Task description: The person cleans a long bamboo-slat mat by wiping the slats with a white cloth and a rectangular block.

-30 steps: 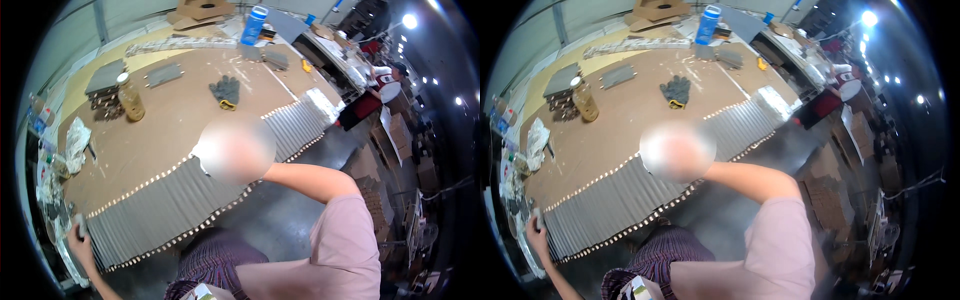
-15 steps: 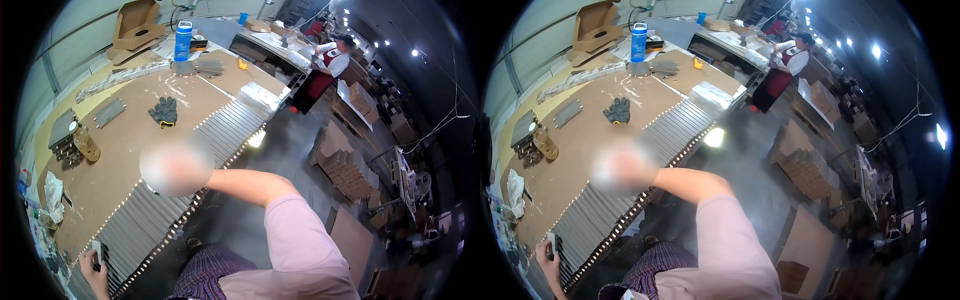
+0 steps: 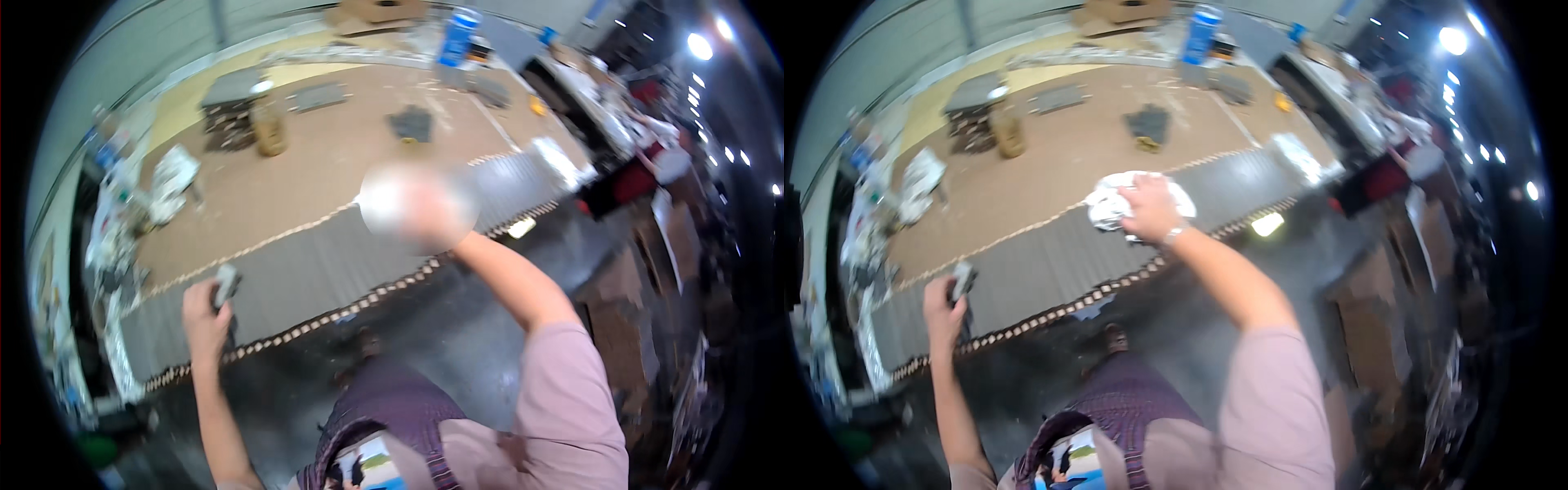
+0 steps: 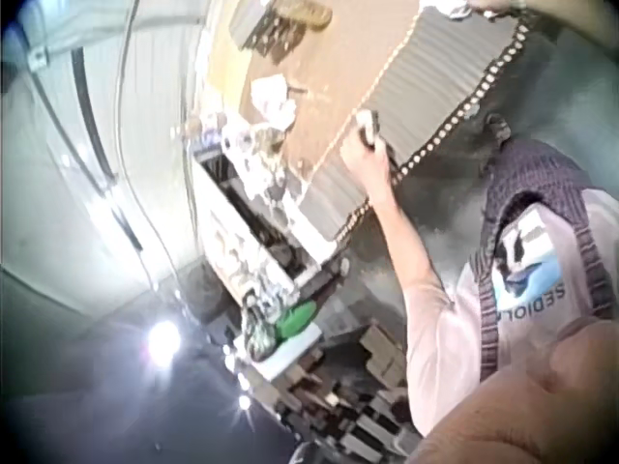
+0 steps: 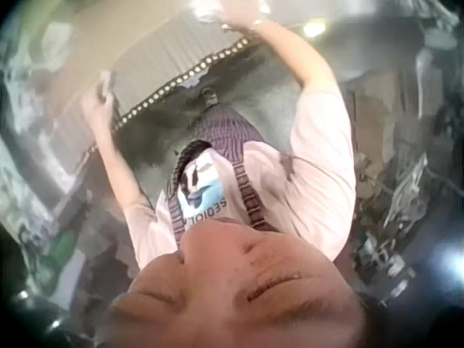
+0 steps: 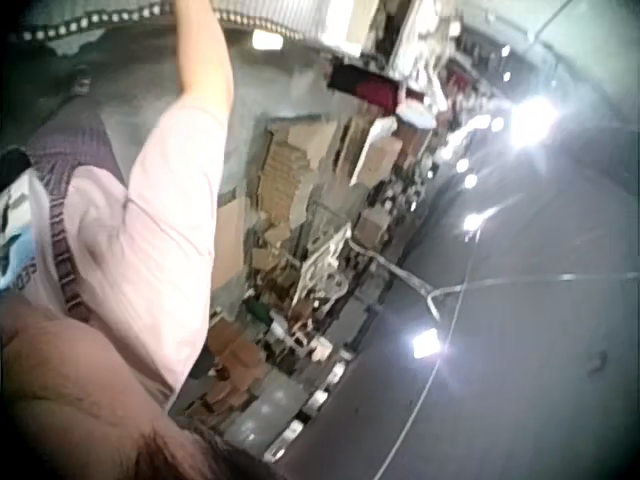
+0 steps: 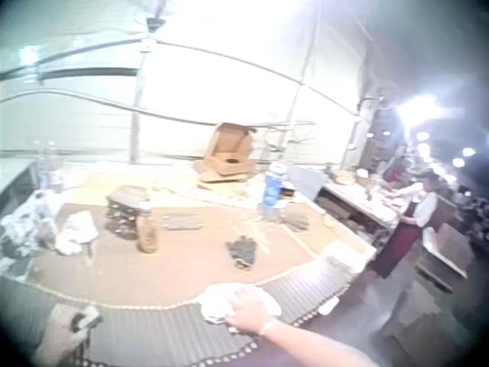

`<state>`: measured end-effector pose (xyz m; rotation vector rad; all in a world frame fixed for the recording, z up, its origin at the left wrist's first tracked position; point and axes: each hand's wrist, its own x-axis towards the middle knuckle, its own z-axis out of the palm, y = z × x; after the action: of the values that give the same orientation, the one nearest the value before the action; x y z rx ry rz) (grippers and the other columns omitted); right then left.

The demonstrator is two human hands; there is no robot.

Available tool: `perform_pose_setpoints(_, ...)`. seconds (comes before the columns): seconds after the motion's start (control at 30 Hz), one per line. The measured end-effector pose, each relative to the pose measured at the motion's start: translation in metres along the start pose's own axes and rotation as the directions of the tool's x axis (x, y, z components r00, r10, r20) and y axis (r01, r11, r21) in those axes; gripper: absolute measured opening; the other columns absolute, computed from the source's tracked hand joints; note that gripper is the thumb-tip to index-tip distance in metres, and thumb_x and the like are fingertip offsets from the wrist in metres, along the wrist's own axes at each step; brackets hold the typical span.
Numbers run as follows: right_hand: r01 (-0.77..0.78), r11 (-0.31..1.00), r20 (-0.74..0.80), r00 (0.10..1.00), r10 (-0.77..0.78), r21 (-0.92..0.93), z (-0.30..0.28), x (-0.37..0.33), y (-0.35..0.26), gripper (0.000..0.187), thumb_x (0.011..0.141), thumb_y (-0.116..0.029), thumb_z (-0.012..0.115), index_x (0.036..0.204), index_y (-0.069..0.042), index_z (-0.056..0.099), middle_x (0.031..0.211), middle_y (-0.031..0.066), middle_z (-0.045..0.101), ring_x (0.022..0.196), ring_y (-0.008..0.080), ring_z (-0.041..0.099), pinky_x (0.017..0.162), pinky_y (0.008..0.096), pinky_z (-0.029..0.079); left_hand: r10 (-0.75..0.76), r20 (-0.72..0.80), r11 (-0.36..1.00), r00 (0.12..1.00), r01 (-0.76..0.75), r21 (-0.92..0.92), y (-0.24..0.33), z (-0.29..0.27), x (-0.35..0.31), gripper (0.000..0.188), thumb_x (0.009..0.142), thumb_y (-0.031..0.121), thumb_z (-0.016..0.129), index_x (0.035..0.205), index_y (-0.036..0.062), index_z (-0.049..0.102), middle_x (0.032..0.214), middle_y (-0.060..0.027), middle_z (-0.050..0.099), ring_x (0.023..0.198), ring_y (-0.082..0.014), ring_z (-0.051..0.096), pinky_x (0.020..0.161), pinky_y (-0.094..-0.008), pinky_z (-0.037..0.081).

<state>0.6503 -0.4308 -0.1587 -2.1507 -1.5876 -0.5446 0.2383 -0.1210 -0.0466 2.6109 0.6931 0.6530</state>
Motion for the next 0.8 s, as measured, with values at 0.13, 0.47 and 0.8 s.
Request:
perform_pose_setpoints(0.13,-0.162,0.986,0.212,0.963,0.168,-0.045,-0.097,0.063,-0.074,0.046,0.071,-0.032,0.072,0.111,-0.01,0.069,0.105,0.0171,0.059,0.107,0.0358,0.055,0.094,0.0498,0.04,0.008,-0.12,1.0,0.993,-0.007,0.015,0.031,-0.022,-0.007,0.034,0.072,-0.003,0.068,0.106,0.0024,0.067,0.105,-0.014,0.067,0.1,-0.0349,0.06,0.089,-0.0435,0.049)
perform_pose_setpoints(0.47,-0.174,0.97,0.022,0.985,0.173,0.168,-0.057,0.043,-0.043,0.056,0.065,-0.029,0.073,0.117,-0.008,0.068,0.121,0.0199,0.059,0.121,0.0367,0.052,0.103,0.0536,0.039,0.385,-0.028,0.903,0.923,-0.383,-0.194,0.03,0.109,0.031,0.034,0.075,0.01,0.072,0.108,0.0027,0.068,0.107,-0.017,0.07,0.101,-0.0363,0.063,0.092,-0.0462,0.049)
perform_pose_setpoints(0.8,-0.162,0.967,0.056,0.987,0.154,0.197,-0.045,0.04,-0.047,0.056,0.069,-0.039,0.077,0.114,-0.006,0.067,0.123,0.0181,0.057,0.123,0.0324,0.048,0.103,0.0475,0.035,0.315,0.114,0.946,0.942,-0.321,0.037,0.126,0.066,0.04,0.031,0.079,0.013,0.082,0.108,0.0061,0.075,0.1,-0.0139,0.072,0.092,-0.0334,0.064,0.085,-0.0449,0.051)
